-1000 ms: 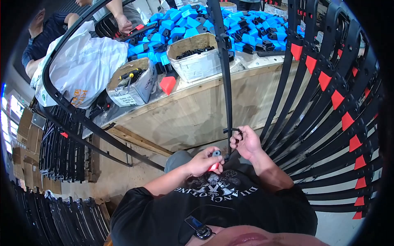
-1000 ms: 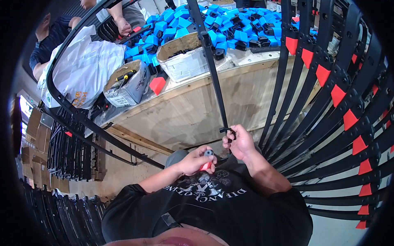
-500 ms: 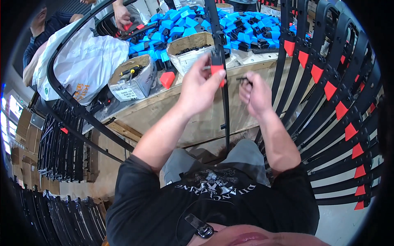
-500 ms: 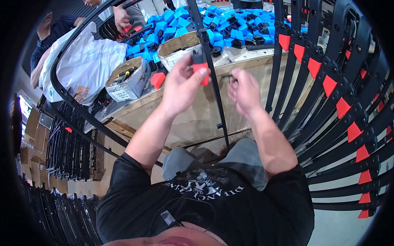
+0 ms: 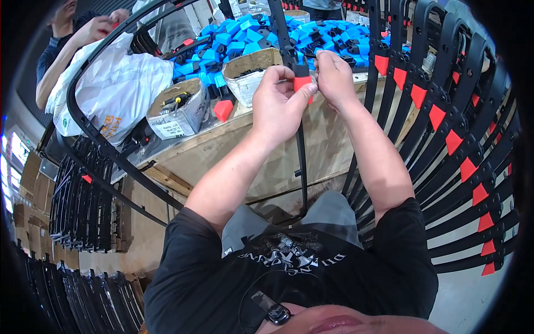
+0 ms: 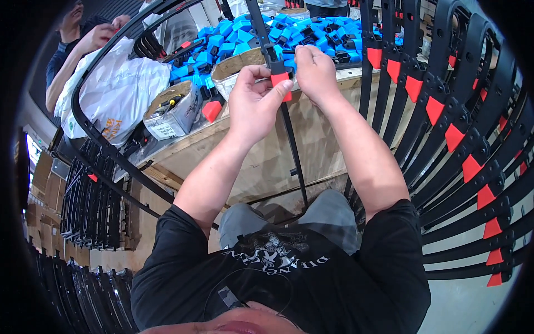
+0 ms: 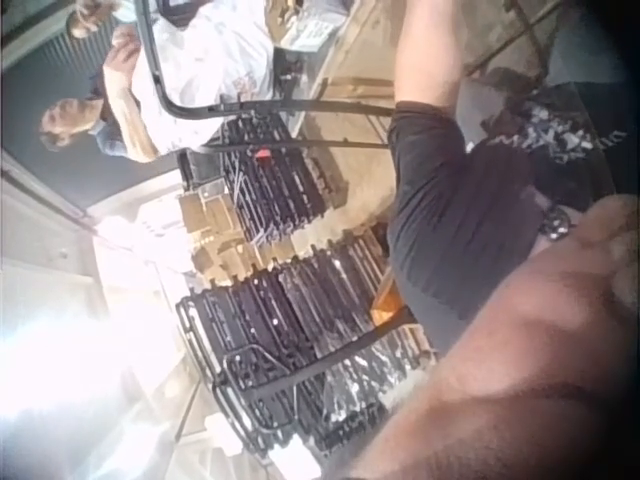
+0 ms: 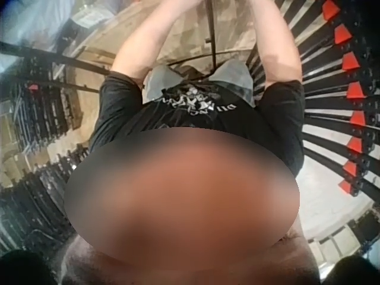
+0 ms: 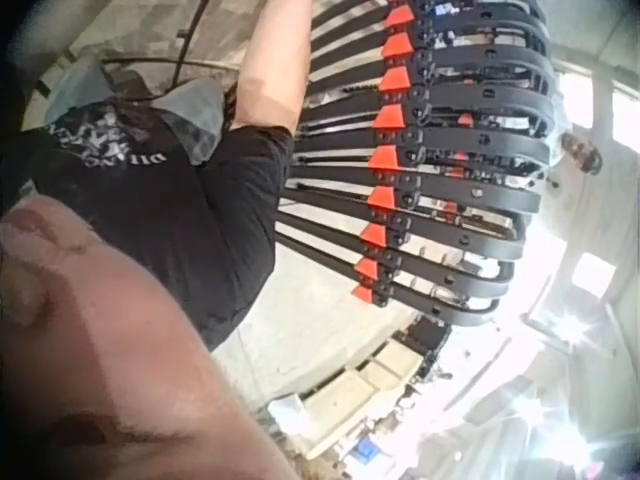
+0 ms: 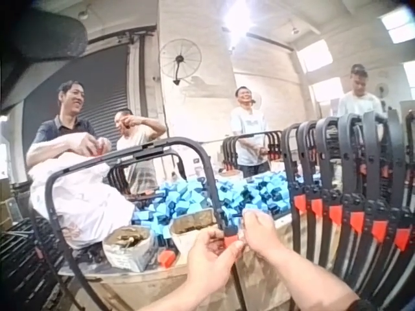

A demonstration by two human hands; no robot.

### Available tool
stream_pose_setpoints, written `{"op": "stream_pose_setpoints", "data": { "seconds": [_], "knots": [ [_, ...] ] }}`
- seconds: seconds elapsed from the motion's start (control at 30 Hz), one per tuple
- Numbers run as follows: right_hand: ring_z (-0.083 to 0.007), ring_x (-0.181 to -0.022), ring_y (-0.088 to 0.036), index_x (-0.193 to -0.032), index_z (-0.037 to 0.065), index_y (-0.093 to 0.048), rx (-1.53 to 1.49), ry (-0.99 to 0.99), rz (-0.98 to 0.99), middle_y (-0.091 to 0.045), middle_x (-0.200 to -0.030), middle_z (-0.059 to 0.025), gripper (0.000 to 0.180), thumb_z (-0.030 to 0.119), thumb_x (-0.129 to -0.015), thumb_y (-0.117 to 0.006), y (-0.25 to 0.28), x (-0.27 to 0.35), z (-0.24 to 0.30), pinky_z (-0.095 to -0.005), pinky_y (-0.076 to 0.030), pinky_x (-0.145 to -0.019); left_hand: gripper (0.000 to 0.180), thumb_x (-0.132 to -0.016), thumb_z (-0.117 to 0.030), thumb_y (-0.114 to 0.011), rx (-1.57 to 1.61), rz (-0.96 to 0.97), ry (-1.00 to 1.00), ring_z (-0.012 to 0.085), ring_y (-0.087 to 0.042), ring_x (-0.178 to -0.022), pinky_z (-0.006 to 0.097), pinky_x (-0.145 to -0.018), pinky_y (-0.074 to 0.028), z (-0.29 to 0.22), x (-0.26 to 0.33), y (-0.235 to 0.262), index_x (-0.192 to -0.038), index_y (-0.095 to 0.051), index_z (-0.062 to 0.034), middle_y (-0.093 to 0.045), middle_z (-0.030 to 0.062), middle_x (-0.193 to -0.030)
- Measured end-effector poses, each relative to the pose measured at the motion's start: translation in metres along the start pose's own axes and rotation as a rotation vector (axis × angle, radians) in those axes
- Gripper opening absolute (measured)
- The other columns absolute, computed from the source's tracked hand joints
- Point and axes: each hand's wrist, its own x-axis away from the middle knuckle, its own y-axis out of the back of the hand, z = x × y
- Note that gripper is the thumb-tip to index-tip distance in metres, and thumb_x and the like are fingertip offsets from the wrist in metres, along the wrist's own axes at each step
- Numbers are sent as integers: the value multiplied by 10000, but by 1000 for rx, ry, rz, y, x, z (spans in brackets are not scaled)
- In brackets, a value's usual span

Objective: Assembling metal chair frames by attaching plastic components and fasteners in a factory workshop.

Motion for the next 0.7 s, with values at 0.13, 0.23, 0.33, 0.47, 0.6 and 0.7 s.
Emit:
{"op": "stream_pose_setpoints", "data": {
  "seconds": [0.13, 0.23, 0.33, 0.47, 0.6, 0.7],
  "knots": [
    [-238, -681, -594, -820, -11, -599, 315, 126, 10, -609, -716, -130, 387, 301, -1025, -497, 4, -3, 1, -397, -464, -664, 378, -877, -89, -787, -149, -62, 15, 154, -698, -872, 296, -743, -584, 0, -13, 2, -1100, -508, 37, -693, 140, -966],
    [-357, -727, -630, -846, -8, -612, 468, 237, 14, -633, -764, -203, 398, 320, -1031, -484, 2, -4, 8, -445, -476, -684, 373, -867, -121, -805, -214, -98, 7, 146, -694, -849, 297, -723, -577, 3, -19, 1, -1073, -536, 35, -692, 127, -940],
    [-408, -764, -634, -865, -6, -619, 550, 265, 54, -643, -796, -225, 400, 328, -1034, -479, -1, -5, 18, -459, -482, -694, 371, -861, -151, -817, -246, -140, 60, 140, -688, -827, 290, -714, -566, -2, -21, -1, -1048, -557, 37, -691, 116, -918],
    [-278, -715, -607, -932, -26, -622, 552, 289, 129, -614, -757, -161, 388, 325, -1040, -496, 2, -11, 20, -409, -470, -676, 352, -864, -170, -814, -280, -151, 68, 143, -687, -803, 290, -712, -560, -3, -20, 0, -1034, -590, 42, -696, 112, -912],
    [-229, -711, -593, -920, -45, -610, 486, 234, 210, -621, -754, -123, 406, 327, -1041, -503, 5, -19, 22, -402, -468, -676, 319, -887, -190, -803, -373, -152, 40, 110, -680, -724, 253, -614, -552, 2, -22, 6, -1026, -613, 25, -710, 104, -893],
    [-162, -685, -543, -856, -26, -598, 318, 8, 262, -590, -728, -62, 424, 340, -1048, -502, 3, -20, 25, -357, -446, -654, 339, -855, -212, -816, -323, -178, 70, 144, -692, -792, 301, -712, -559, -2, -23, 6, -1004, -650, 43, -720, 117, -892]
  ]
}}
